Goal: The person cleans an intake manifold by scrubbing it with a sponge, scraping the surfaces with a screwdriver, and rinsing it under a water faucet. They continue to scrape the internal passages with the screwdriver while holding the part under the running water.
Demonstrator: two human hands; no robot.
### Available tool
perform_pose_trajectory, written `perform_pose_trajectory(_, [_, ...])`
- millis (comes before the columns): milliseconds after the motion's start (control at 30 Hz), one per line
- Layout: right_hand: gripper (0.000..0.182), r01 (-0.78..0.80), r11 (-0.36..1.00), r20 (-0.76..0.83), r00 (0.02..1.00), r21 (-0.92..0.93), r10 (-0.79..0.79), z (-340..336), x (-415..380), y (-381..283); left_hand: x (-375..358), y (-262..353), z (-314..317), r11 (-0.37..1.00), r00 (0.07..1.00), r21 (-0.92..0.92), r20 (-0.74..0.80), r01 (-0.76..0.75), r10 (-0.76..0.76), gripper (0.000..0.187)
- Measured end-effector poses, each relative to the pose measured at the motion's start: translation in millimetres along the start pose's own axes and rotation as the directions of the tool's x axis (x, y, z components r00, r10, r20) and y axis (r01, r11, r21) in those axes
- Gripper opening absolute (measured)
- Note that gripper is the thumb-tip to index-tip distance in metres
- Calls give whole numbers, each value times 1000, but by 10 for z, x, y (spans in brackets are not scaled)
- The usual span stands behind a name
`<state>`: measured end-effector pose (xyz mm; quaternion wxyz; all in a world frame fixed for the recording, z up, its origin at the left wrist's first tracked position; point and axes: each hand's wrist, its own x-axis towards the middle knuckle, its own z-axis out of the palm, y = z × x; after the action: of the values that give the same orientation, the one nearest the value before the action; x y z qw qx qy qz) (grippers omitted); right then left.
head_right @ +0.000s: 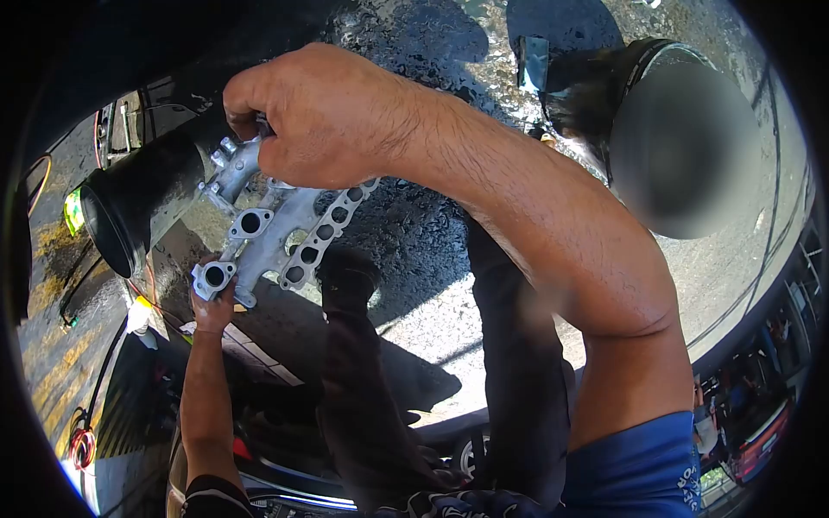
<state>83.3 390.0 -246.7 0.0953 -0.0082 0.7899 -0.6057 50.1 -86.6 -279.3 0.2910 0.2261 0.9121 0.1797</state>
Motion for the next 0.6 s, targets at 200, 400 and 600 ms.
perform_pose_trajectory(200, [16, 12, 968, 166, 985, 250, -55, 586, 93, 495, 2, 2, 2, 997, 1000, -70, 8, 29, -29, 41])
perform_pose_trajectory(400, [15, -40, 971, 211, 977, 236, -11, 423, 142, 470, 50, 13, -1, 988, 998, -147, 20, 56, -54, 42])
perform_pose_trajectory(600, [12, -204, 904, 195, 971, 376, 138, 333, 79, 494, 113, 111, -59, 998, 998, 3, 26, -63, 63, 41])
